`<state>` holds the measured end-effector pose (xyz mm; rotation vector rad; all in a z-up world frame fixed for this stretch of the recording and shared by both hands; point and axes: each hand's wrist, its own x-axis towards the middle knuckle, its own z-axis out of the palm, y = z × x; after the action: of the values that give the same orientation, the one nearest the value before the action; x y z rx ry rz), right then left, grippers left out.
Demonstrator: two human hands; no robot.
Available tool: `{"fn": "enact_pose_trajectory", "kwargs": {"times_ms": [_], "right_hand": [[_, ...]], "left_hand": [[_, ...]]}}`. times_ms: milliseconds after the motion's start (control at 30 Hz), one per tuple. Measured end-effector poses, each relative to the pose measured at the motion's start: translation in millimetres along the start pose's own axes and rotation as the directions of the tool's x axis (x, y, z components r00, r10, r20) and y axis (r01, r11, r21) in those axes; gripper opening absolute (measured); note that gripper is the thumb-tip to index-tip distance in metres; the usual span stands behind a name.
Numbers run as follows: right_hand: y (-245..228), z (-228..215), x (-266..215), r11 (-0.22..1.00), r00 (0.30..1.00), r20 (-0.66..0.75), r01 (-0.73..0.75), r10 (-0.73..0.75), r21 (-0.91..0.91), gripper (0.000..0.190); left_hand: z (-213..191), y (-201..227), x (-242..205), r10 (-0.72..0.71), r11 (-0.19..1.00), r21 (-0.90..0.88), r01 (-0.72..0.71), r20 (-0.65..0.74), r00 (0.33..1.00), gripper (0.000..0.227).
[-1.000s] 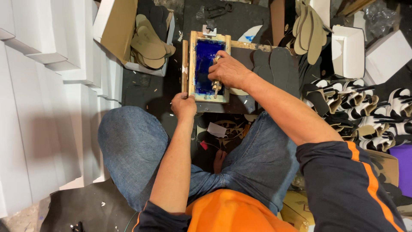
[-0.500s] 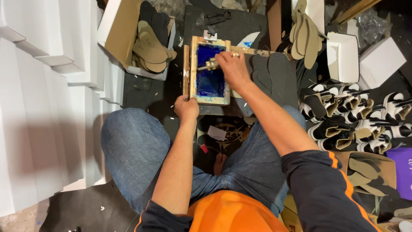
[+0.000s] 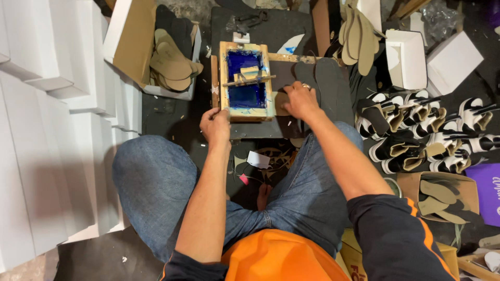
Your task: The person sits on the floor and repeatedly picks up shoe insoles, applies blue glue to them using a sponge attached to a wooden frame, and places them on a nearby surface.
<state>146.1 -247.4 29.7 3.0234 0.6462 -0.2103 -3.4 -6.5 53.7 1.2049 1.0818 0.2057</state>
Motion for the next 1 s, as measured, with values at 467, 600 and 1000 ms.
{"fn": "enact_pose_trajectory", "kwargs": {"times_ms": [467, 600, 1000], "right_hand": [[47, -24, -41, 0.697, 0.905, 0.219, -0.421, 0.365, 0.58, 0.035], [66, -36, -67, 0.411, 0.879, 0.123, -0.334, 0.461, 0.848, 0.027], [-62, -80, -25, 0.131, 0.97, 0.048, -0.081, 0.237, 0.988, 0.024]], "left_hand": [[6, -18, 19, 0.012, 0.997, -0.076, -0.013, -0.02, 1.0, 0.042], [8, -31, 30, 0.018, 1.0, 0.025, -0.017, -0.058, 0.998, 0.041], [7, -39, 31, 0.03, 0.976, 0.216, -0.013, -0.075, 0.997, 0.041]]}}
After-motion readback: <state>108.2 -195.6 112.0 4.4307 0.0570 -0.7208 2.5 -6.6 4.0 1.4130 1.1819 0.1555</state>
